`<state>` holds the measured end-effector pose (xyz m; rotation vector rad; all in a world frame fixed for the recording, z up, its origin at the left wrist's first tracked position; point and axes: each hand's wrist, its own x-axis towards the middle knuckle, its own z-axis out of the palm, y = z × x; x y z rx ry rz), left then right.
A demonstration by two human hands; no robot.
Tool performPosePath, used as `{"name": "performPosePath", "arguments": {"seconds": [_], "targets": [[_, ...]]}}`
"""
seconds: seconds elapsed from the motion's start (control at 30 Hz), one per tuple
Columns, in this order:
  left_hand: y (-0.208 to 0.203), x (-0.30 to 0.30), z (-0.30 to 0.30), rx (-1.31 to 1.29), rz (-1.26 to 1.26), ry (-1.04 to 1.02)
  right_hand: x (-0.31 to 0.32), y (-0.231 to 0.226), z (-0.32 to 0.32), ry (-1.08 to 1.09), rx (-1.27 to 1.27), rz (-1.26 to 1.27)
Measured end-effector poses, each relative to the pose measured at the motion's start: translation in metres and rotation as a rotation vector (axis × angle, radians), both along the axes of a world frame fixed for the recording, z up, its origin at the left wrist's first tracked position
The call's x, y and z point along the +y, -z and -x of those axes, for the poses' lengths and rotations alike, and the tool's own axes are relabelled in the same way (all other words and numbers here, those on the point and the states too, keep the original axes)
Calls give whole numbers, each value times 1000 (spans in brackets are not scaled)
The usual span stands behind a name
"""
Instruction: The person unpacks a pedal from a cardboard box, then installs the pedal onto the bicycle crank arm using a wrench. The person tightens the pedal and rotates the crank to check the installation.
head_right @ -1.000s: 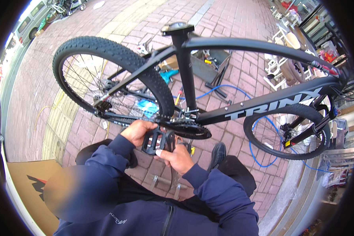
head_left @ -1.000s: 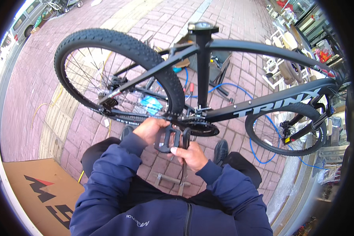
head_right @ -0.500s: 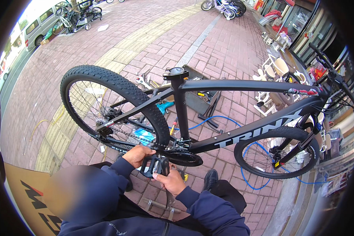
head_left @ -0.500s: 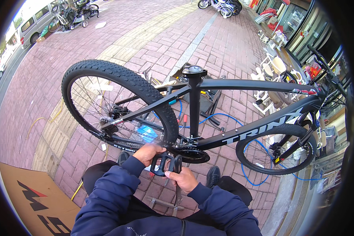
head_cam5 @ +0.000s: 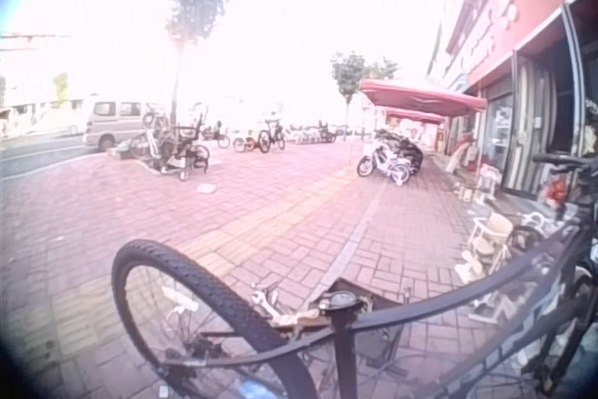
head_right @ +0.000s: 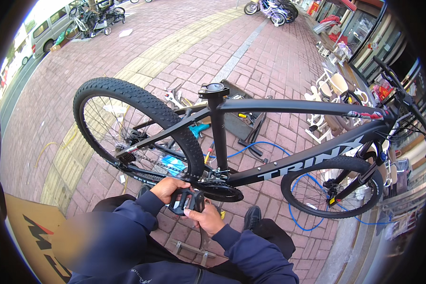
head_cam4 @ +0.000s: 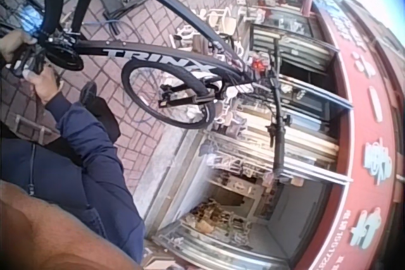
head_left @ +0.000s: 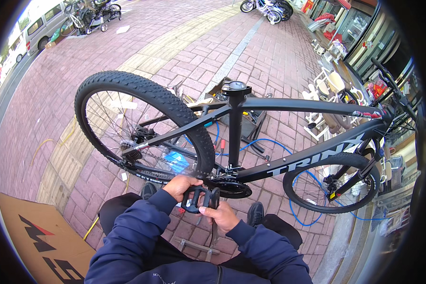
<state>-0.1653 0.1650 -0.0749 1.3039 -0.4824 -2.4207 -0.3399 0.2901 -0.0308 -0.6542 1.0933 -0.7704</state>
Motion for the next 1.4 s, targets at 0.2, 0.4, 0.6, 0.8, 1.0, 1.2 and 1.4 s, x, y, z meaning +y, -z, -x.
{"name": "performPosePath", "arguments": {"seconds": [0.2,0.4,0.6,0.8,1.0,1.2,1.4], "targets": [[-2,1,6,-43,55,32,2,0,1,-51,137,20],[-7,0,3,-70,67,27,3,5,1,-38,122,-9],[-15,-3,3,-110,27,-21,2,5,0,-34,46,7],[-24,-1,6,-248,214,54,3,9,-2,-30,44,3],[-29,-4,4,-108,53,-3,2,8,0,-28,57,22],[-30,2,5,-148,156,-18,2,9,-3,6,45,65],[-23,1,0,-57,152,9,2,9,-4,23,27,43]]}}
